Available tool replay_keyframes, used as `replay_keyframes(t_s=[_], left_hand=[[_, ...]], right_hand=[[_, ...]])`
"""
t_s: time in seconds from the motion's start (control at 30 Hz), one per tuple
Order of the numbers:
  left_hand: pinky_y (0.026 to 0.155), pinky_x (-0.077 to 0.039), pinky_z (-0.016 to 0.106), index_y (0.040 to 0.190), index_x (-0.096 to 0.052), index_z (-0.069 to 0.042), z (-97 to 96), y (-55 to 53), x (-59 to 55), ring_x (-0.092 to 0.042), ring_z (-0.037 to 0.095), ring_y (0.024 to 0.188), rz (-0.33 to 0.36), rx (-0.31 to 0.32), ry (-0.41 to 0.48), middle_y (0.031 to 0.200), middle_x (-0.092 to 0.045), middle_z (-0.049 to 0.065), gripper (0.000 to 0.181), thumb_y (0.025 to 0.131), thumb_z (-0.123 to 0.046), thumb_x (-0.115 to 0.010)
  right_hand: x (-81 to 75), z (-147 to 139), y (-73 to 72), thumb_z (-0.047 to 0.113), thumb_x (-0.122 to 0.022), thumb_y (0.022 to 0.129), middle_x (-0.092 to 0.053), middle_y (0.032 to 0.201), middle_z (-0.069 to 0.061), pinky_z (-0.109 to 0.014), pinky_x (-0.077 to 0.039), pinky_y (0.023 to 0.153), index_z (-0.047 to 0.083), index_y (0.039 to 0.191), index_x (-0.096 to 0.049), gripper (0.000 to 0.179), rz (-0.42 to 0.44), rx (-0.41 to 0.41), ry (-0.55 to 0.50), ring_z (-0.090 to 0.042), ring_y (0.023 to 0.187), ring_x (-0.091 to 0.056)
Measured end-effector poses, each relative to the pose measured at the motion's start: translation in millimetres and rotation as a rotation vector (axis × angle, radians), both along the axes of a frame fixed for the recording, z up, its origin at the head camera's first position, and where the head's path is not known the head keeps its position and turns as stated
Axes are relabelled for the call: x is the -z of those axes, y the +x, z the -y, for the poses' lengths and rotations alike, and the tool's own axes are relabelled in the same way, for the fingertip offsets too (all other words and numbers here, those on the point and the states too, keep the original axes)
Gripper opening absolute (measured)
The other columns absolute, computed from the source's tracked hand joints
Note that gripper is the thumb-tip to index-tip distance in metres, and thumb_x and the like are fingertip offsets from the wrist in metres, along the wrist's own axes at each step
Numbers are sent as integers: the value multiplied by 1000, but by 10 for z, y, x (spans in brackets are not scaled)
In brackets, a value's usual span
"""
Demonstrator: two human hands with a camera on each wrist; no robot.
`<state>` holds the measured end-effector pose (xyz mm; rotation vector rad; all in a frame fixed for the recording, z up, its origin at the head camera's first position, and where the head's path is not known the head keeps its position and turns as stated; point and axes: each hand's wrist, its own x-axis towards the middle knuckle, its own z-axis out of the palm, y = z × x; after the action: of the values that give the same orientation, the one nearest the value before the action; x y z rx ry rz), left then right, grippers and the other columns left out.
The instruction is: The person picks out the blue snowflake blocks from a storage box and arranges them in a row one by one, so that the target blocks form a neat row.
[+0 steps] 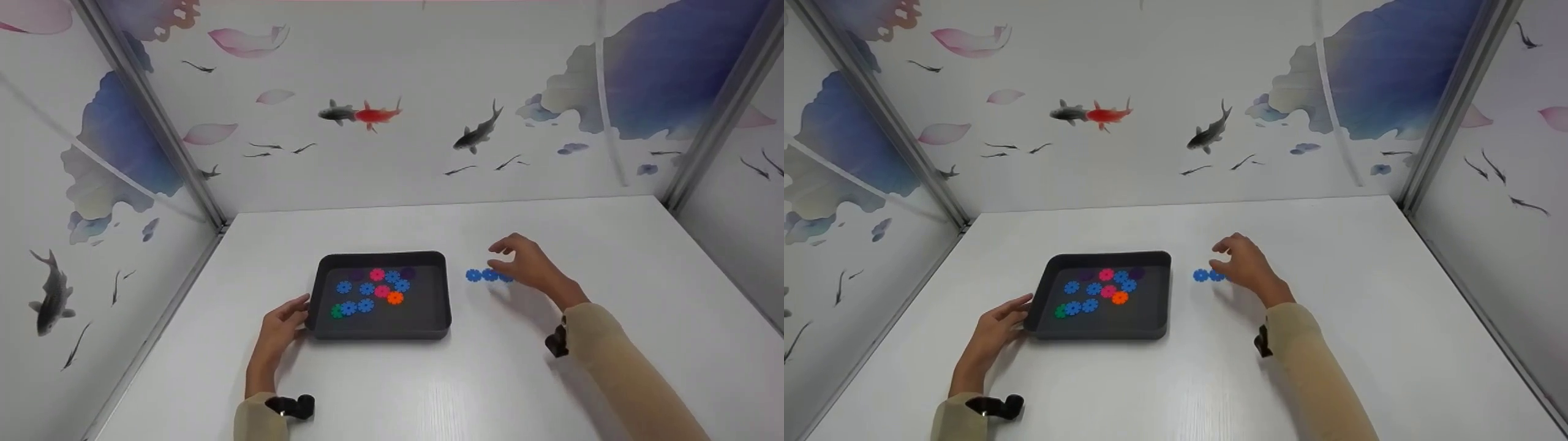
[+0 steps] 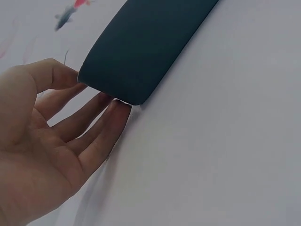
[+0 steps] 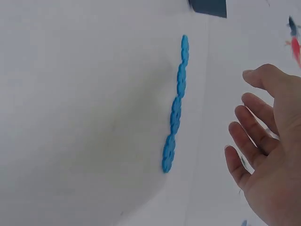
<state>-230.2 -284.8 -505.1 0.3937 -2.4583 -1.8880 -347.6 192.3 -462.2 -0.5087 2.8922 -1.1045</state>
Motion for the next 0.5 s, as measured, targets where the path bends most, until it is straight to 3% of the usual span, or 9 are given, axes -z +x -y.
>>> replay_keyframes(t_s=[0.37,0.5], left_hand=[[101,-53,39,140,-60,-11,15,29,19,-61,29,124,-11,10,-2,144,-58,16,40,101,-13,-52],[104,-52,40,140,-59,-11,18,26,47,-60,28,125,-13,16,38,145,-57,15,40,101,-11,-51]], right_hand=[[-106,507,93,21,-69,94,-63,121,-14,-55,-51,100,7,122,-67,32,-83,-126,-77,-33,116,-59],[-110,660,120,20,-69,94,-64,122,-13,-54,-51,100,7,124,-66,32,-78,-147,-88,-32,115,-59]])
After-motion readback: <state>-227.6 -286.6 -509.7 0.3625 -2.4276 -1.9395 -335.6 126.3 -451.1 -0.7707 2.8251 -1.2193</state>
